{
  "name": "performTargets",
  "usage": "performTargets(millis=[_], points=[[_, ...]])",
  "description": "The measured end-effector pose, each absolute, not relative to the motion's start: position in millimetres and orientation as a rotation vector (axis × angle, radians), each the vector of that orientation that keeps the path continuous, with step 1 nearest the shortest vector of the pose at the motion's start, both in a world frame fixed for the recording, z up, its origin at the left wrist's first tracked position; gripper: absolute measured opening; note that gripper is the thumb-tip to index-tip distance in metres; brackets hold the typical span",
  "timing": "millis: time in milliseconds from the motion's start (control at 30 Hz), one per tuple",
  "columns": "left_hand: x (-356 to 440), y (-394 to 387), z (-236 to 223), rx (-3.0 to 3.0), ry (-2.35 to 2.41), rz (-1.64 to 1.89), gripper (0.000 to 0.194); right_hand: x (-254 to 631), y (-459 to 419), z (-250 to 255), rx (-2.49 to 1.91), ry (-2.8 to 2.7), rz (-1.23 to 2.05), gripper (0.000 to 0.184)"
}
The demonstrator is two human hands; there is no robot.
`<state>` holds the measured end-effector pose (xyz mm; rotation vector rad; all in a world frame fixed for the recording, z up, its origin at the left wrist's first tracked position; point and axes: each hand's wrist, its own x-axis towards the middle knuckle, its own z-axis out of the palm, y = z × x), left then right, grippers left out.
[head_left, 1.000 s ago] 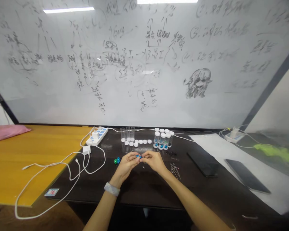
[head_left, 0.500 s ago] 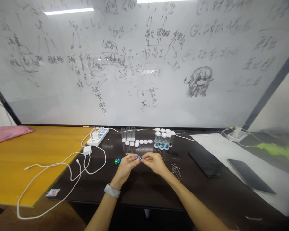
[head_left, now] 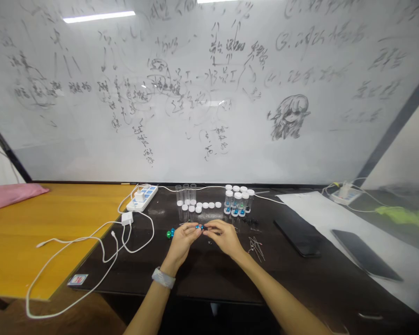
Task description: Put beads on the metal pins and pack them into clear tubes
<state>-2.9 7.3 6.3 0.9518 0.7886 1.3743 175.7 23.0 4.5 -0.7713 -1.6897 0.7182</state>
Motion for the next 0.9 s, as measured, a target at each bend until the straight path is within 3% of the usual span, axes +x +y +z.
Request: performTargets(millis=[400,633,900], points=[[-3.6,6.0,8.2,0.851,0.717,1.335,0.037,171.0,24.7,-1.9,-0.788,-1.574,0.932,0.026],[-3.3,6.6,6.3,0.887,0.728,1.334,0.036,173.3,25.2,-4.4,-0.821,-1.627,0.862,0.023],[-2.2,5.5,5.4,0.927,0.766,1.343,0.039,170.1,19.6,0.2,-0.974,-1.736,0.711,0.035]])
